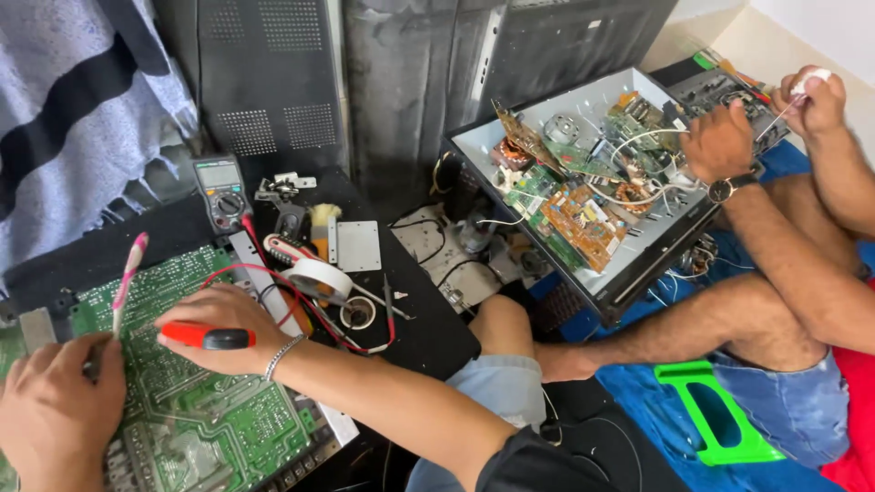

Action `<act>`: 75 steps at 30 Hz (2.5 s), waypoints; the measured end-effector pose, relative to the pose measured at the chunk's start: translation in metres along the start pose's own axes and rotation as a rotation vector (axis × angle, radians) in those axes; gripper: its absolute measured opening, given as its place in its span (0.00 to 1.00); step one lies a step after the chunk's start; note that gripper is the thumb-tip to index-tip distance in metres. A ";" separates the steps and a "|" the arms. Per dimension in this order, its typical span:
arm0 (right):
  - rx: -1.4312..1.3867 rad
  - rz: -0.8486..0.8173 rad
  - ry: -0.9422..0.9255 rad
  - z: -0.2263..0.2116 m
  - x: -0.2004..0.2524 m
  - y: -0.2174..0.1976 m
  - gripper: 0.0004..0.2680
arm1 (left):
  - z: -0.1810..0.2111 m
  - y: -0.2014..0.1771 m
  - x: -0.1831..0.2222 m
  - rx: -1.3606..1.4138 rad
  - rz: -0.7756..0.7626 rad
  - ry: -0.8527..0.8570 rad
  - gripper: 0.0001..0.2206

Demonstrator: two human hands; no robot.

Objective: Repairing a circuit board by probing components with a multimeter and inspecting with a tool

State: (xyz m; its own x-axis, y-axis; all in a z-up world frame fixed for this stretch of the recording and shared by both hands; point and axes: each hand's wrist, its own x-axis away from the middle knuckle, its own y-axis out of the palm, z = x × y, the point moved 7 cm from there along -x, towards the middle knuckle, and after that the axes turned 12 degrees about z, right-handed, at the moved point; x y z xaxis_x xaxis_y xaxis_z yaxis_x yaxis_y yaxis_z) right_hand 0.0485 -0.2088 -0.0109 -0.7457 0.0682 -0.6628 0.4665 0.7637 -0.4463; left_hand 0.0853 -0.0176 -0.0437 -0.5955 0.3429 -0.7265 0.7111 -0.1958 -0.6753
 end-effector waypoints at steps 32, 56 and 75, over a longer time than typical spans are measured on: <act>-0.144 0.011 0.258 0.004 -0.005 -0.002 0.07 | -0.001 -0.035 -0.026 0.288 0.092 -0.168 0.05; -0.034 0.007 0.365 0.015 -0.004 -0.006 0.06 | -0.001 -0.012 -0.021 0.296 0.068 -0.185 0.05; 0.005 0.141 0.299 0.024 0.000 -0.005 0.04 | -0.001 -0.014 -0.021 0.298 0.065 -0.195 0.05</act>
State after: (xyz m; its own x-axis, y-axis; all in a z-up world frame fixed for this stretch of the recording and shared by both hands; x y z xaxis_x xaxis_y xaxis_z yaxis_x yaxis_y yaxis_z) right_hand 0.0577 -0.2283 -0.0226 -0.7803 0.3589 -0.5122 0.5765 0.7304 -0.3664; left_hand 0.0883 -0.0211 -0.0188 -0.6333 0.1449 -0.7602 0.6265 -0.4806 -0.6136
